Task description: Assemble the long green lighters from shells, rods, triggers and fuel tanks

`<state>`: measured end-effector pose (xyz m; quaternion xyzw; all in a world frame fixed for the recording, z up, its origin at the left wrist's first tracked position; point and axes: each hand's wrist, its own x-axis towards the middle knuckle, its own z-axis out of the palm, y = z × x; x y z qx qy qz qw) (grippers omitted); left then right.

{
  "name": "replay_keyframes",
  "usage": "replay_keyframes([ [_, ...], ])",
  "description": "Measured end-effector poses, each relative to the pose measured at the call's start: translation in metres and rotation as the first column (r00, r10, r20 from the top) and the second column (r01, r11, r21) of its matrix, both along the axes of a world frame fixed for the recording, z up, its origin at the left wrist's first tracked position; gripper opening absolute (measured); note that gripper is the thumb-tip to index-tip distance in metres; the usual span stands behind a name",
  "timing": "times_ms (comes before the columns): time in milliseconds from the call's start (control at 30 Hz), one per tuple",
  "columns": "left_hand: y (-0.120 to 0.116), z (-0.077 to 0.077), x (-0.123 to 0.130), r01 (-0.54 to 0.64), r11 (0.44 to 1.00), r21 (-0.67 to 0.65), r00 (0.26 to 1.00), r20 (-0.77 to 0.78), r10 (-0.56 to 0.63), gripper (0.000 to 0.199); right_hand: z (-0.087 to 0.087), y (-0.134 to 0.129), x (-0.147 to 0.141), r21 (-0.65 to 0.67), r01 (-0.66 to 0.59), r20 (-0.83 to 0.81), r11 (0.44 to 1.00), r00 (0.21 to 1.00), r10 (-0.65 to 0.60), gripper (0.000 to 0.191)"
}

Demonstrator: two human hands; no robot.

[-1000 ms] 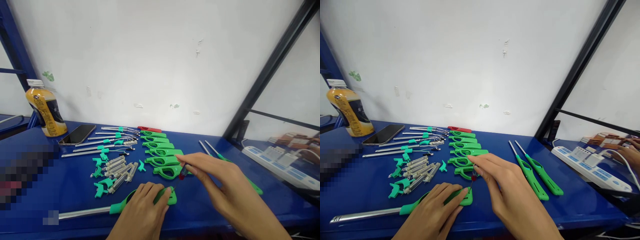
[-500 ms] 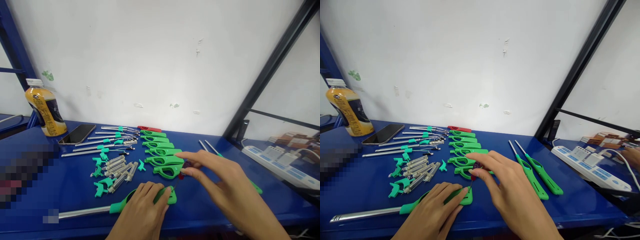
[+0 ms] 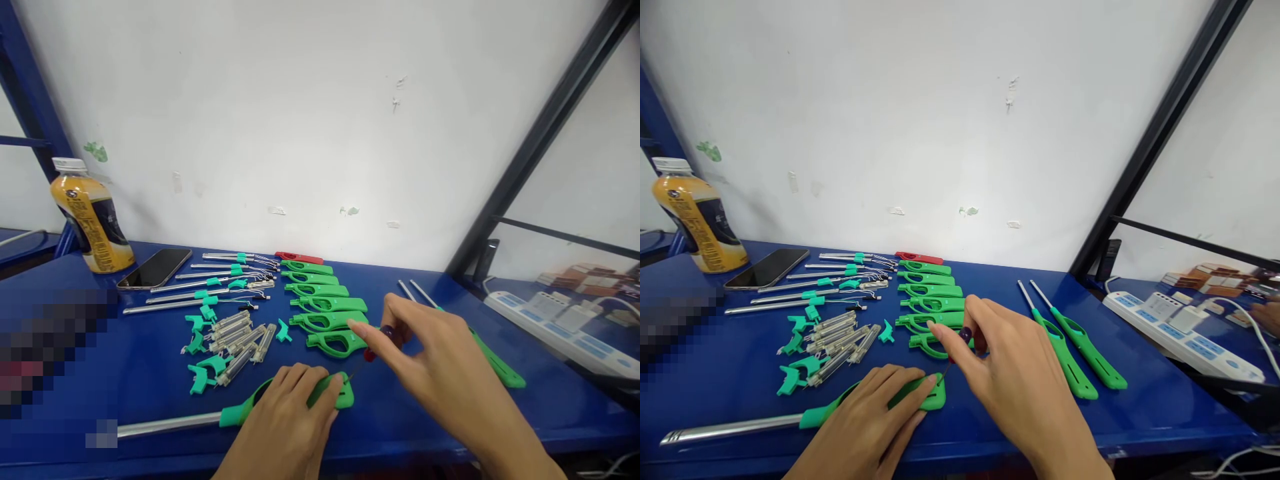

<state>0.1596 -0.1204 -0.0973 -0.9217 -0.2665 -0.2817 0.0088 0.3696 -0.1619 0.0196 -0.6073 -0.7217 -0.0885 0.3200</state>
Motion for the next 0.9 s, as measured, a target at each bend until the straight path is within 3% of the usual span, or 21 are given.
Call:
replay_keyframes([
  [167, -0.001, -0.002, 0.0, -0.004, 1.0, -0.004, 1.0, -0.003, 0.004, 0.04, -0.007, 0.008, -0.001, 0.189, 0.038, 0.147, 0.981, 0.987, -0.066, 0.059],
  [267, 0.0, -0.003, 0.0, -0.009, 1.0, 0.002, 1.0, -0.01, 0.009, 0.041, -0.013, 0.015, -0.005, 0.26, 0.016, 0.153, 0.965, 0.987, -0.058, 0.062],
  [533, 0.0, -0.005, -0.001, -0.014, 1.0, -0.018, 0.999, -0.031, 0.014, 0.042, -0.013, 0.019, -0.006, 0.227, -0.043, 0.16, 0.973, 0.987, 0.006, 0.06],
  [600, 0.0, -0.005, -0.001, -0.018, 1.0, -0.024, 0.999, -0.033, 0.017, 0.043, -0.011, 0.017, -0.003, 0.27, -0.04, 0.156, 0.962, 0.988, -0.003, 0.059],
  [767, -0.001, -0.007, -0.002, -0.027, 1.0, -0.007, 0.999, -0.023, 0.027, 0.043, -0.004, 0.007, 0.01, 0.432, 0.056, 0.08, 0.9, 0.992, -0.1, 0.057],
  [900, -0.001, -0.01, 0.0, -0.064, 0.989, 0.133, 0.998, -0.01, 0.066, 0.05, 0.004, 0.0, 0.026, 0.36, 0.155, 0.019, 0.92, 0.985, -0.173, 0.058],
])
